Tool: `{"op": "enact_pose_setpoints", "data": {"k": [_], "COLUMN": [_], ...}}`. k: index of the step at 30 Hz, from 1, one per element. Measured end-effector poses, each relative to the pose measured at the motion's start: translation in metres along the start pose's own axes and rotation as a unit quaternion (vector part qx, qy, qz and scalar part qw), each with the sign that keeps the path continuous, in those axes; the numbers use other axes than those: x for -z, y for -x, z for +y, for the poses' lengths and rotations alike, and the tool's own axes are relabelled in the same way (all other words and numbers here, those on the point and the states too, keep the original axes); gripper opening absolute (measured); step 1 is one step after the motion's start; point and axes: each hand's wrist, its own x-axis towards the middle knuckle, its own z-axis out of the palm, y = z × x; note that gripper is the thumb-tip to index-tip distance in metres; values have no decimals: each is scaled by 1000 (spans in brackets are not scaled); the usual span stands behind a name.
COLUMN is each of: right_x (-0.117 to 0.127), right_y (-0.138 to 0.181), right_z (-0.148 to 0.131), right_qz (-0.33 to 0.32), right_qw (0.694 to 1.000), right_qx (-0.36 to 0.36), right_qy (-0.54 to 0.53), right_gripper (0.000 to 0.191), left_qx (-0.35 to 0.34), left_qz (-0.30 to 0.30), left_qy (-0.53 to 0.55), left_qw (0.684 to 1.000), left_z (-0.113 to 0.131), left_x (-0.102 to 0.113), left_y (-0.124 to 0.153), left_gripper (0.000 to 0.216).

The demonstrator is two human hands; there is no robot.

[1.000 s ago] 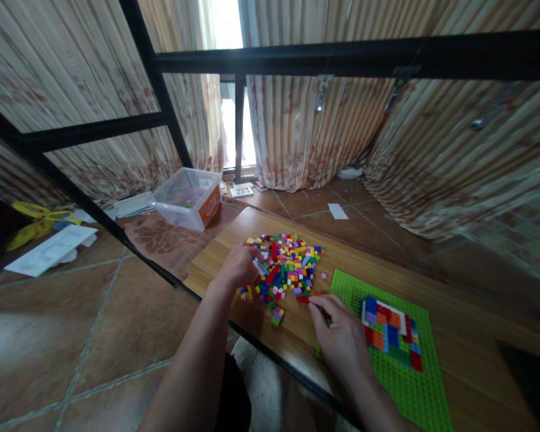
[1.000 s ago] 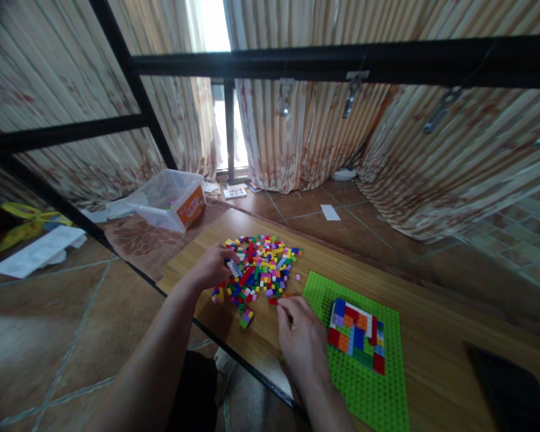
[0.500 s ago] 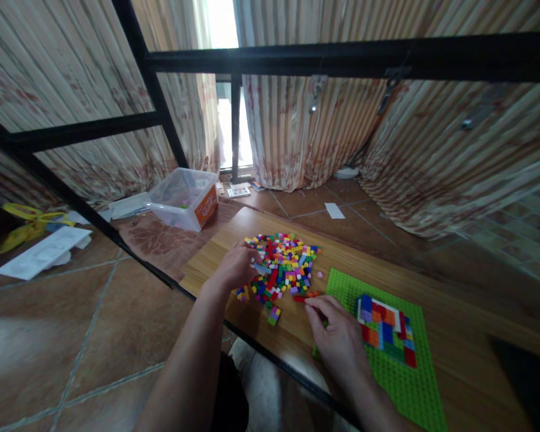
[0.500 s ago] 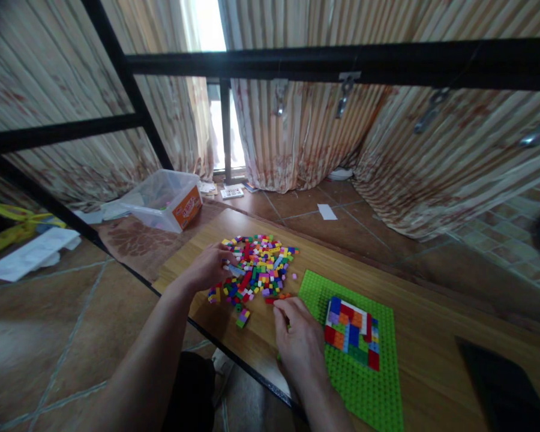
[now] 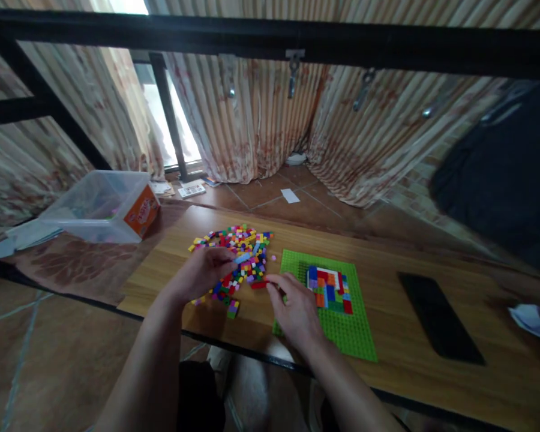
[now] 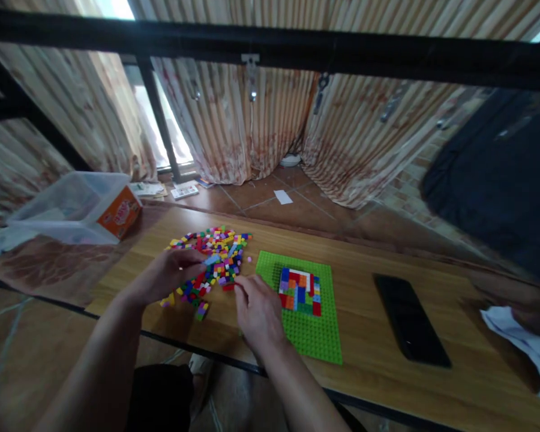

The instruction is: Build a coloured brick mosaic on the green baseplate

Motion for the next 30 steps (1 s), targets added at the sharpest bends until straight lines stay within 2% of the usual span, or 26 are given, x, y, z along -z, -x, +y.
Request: {"op": "enact_pose_setpoints", "data": {"k": [5,9,18,24,30], "right_x": [28,49,92,111,128], "right_y": [-7,-6,9,18,19], "right_z": [9,23,53,67,83], "right_qz": [112,100,56,41,88], "right_qw": [992,988,988,990,987], "right_qx": [-50,-100,-117,-116,-120], "right_qy": [-27,-68,-85,-73,-52], "right_gripper": [23,25,23,21,17], "left_qx": [-74,-95,-119,-133,-112], "left_qz": [-28,-21,-17,-1,41], "left_qy": [27,47,48,56,34], "left_qw": [996,994,992,989,992], "left_z": [40,57,65,72,69], "left_x": [-59,-90,-121,-143,-143], "left_y": [-11,-16,-28,-32,-38], "left_gripper": [17,17,14,14,20]}}
